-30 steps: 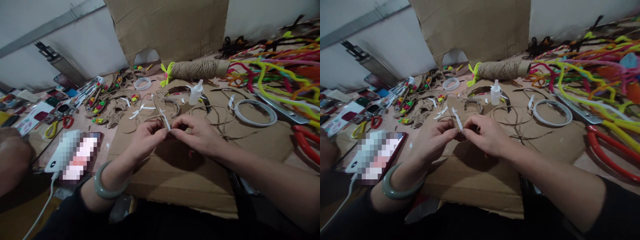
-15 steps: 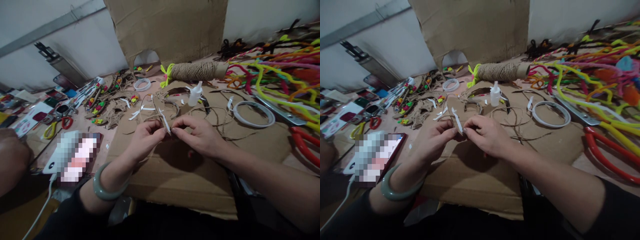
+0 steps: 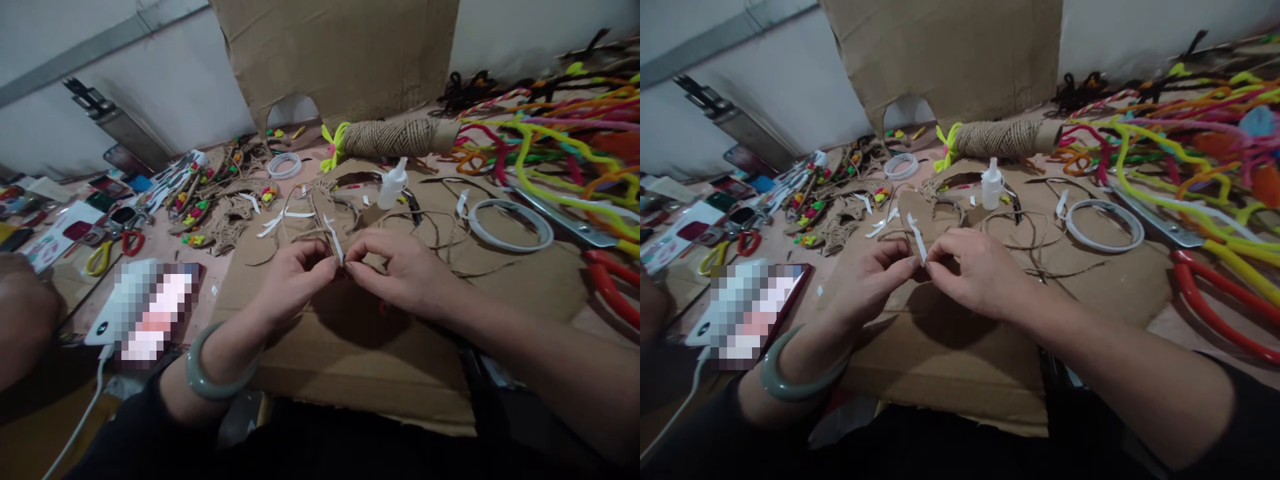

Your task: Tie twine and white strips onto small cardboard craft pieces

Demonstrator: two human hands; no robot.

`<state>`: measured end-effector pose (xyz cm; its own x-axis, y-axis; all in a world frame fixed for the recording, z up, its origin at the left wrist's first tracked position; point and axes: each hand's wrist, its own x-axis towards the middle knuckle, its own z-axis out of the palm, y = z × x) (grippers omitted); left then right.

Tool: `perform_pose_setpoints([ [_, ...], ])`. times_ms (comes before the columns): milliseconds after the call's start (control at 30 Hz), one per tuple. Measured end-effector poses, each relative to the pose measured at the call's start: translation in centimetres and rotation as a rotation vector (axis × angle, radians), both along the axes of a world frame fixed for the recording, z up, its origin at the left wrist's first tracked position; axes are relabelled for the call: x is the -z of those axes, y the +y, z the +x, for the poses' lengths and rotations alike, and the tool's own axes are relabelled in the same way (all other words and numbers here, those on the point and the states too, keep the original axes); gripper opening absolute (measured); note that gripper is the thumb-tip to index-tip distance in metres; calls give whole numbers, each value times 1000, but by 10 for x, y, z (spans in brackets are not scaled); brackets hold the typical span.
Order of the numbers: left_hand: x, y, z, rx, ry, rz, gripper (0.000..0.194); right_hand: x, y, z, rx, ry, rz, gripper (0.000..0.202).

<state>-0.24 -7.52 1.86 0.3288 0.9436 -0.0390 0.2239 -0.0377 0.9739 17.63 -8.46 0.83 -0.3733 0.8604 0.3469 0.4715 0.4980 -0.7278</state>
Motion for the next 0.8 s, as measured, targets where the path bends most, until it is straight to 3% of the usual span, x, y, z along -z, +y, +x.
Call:
perform_pose_setpoints([
  [267,-3,-3,0,3,104,35,16,-7,-4,-4,57,12,-160,12],
  [800,-4,-3,1,-4,40,-49,18,-7,-3,-4,55,202,-561,8],
])
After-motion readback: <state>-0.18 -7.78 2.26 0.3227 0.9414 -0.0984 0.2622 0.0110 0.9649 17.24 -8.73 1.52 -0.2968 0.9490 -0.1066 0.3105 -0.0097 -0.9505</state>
